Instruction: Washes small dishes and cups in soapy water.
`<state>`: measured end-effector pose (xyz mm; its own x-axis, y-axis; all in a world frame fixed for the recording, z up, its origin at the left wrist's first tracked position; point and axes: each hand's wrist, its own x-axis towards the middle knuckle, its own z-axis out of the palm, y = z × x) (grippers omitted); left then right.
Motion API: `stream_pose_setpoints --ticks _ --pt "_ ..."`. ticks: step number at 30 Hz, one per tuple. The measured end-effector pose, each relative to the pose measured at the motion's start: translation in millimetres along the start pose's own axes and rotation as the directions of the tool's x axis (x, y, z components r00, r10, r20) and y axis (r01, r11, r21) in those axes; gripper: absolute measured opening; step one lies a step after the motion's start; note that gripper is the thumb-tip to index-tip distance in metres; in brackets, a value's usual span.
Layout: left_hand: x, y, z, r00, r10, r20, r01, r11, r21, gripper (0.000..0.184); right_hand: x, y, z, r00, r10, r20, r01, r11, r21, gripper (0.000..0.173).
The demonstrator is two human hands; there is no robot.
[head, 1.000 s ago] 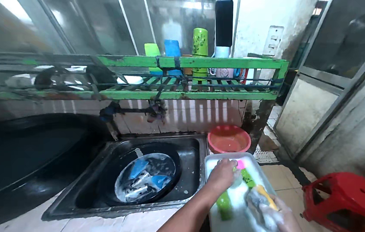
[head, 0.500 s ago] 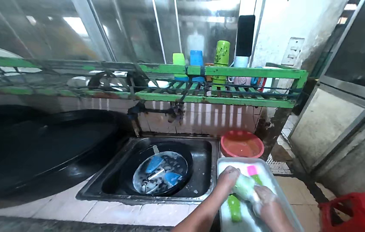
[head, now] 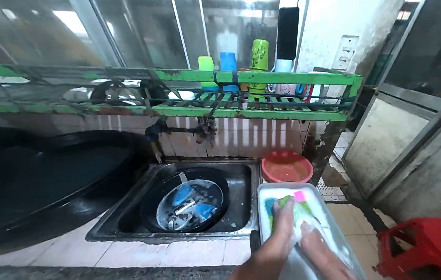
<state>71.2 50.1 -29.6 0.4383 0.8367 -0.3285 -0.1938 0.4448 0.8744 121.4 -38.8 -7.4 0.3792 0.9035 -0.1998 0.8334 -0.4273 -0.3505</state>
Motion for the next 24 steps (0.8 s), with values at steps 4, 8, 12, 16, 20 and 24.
stream_pose_setpoints --ticks 4,8,12,16,20,24 --pt "3.3 -5.4 -2.5 0.999 -0.04 0.009 0.04 0.997 -0.067 0.063 11.1 10.4 -1.4 0.977 0.213 0.005 -0.149 0.666 0.731 0.038" --pt "3.1 11.8 -11.5 0.991 -0.014 0.132 0.017 0.999 -0.027 0.053 3.6 -18.4 -15.8 0.963 0.265 -0.049 -0.118 0.579 0.807 0.037" --pt "2.5 0.6 9.1 0.999 -0.007 -0.043 0.005 0.999 -0.042 0.06 21.1 14.2 14.7 0.963 -0.193 -0.186 0.161 0.972 -0.17 0.039" --pt "-3.2 -3.9 -1.5 0.997 -0.06 0.04 0.063 0.993 -0.097 0.069 16.5 2.1 -8.4 0.985 0.166 -0.038 -0.126 0.86 0.494 0.045" --pt "-6.4 12.5 -8.6 0.984 -0.112 0.141 0.122 0.99 -0.063 0.061 5.3 -12.6 -18.7 0.996 0.084 -0.037 -0.061 0.906 0.419 0.042" --pt "3.3 12.4 -6.7 0.997 -0.074 -0.008 0.072 0.986 -0.151 0.06 9.3 26.8 6.0 0.855 -0.45 -0.258 0.424 0.893 -0.15 0.029"
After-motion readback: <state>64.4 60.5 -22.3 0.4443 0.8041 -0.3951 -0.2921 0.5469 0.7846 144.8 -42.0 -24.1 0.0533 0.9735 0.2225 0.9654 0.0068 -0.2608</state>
